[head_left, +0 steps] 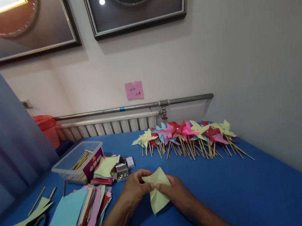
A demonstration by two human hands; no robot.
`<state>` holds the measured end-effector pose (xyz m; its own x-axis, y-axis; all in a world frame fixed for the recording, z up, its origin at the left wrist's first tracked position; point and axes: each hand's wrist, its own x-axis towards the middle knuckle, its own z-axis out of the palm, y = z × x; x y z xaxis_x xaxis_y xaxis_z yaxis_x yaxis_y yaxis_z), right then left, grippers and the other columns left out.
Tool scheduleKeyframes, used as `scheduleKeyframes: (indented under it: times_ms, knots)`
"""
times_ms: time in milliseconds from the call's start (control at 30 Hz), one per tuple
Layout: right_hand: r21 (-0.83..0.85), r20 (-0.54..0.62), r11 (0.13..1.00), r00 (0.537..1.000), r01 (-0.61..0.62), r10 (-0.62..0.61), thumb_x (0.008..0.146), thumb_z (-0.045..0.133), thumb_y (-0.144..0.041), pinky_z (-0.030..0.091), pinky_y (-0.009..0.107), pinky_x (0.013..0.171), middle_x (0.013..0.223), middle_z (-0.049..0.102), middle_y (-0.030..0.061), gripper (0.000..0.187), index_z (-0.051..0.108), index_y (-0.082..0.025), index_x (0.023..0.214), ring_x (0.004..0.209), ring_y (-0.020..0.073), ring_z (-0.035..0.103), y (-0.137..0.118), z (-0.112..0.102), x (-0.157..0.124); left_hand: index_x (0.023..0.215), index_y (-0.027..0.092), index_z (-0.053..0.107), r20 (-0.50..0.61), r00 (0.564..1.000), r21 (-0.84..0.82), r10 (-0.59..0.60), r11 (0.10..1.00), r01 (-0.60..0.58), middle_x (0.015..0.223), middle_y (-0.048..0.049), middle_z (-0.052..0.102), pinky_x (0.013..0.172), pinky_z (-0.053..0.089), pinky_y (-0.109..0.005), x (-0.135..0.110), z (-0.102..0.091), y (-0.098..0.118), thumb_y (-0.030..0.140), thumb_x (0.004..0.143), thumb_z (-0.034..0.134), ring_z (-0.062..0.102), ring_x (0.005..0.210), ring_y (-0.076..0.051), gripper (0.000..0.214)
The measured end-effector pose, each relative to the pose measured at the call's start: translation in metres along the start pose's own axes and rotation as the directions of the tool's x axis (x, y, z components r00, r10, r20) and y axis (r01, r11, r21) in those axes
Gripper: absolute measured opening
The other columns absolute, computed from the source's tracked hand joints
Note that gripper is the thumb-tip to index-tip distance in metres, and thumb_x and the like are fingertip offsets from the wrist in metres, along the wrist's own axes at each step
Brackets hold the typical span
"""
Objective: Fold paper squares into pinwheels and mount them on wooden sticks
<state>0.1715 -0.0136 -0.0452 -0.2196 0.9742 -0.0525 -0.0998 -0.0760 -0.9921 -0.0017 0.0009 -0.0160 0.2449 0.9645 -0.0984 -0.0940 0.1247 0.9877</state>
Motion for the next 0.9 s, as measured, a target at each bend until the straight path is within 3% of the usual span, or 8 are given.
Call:
scheduleKeyframes:
  times_ms: [233,400,500,767,900]
  knots:
    - [0.037,0.019,0.999,1.0,-0.006,0.006,0.071,0.084,-0.05,0.047,0.027,0.063,0.077,0.076,0.0043,0.044,0.077,-0.013,0.094,0.066,0.0186,0.065,-0.002,-0.004,-0.001,0.082,0.015,0.073,0.003,1.0,0.02,0.016,1.0,-0.016,0.072,-0.0027,0.072,0.066,0.045,-0.027,0.001,-0.002,-0.001,0.024,0.05,0.089,0.063,0.065,-0.017,0.036]
    - [0.314,-0.008,0.949,1.0,0.023,-0.022,0.079,0.083,-0.056,0.053,0.03,0.076,0.081,0.076,0.0043,0.042,0.073,-0.016,0.089,0.076,0.0193,0.068,-0.011,0.001,-0.008,0.082,0.014,0.073,-0.147,0.989,-0.108,0.028,0.993,-0.044,0.068,-0.0025,0.072,0.061,0.042,-0.026,0.007,-0.003,-0.009,0.024,0.052,0.084,0.059,0.058,-0.014,0.034]
    - [0.425,0.025,0.904,0.998,0.044,-0.06,0.078,0.086,-0.055,0.054,0.036,0.087,0.092,0.079,0.0064,0.044,0.074,-0.018,0.099,0.088,0.0235,0.072,-0.015,0.009,-0.015,0.083,0.013,0.072,-0.162,0.987,-0.222,-0.002,0.975,-0.035,0.068,-0.003,0.073,0.059,0.04,-0.025,0.004,0.002,-0.01,0.023,0.055,0.083,0.058,0.056,-0.013,0.032]
    - [0.518,-0.024,0.851,0.996,0.087,-0.087,0.076,0.09,-0.051,0.053,0.04,0.096,0.114,0.08,0.0089,0.056,0.074,-0.022,0.121,0.105,0.0282,0.072,-0.004,0.024,-0.018,0.086,0.014,0.071,-0.151,0.989,-0.363,-0.012,0.931,-0.044,0.076,-0.0065,0.077,0.062,0.046,-0.028,-0.003,0.018,-0.008,0.024,0.056,0.087,0.065,0.061,-0.017,0.035]
    - [0.451,-0.104,0.886,0.992,0.106,-0.066,0.072,0.092,-0.053,0.055,0.039,0.091,0.107,0.082,0.0091,0.062,0.074,-0.02,0.121,0.1,0.0288,0.074,0.011,0.023,-0.011,0.084,0.013,0.072,-0.208,0.978,-0.339,0.016,0.937,-0.088,0.07,-0.004,0.075,0.058,0.044,-0.025,-0.001,0.02,-0.012,0.024,0.055,0.088,0.061,0.056,-0.014,0.036]
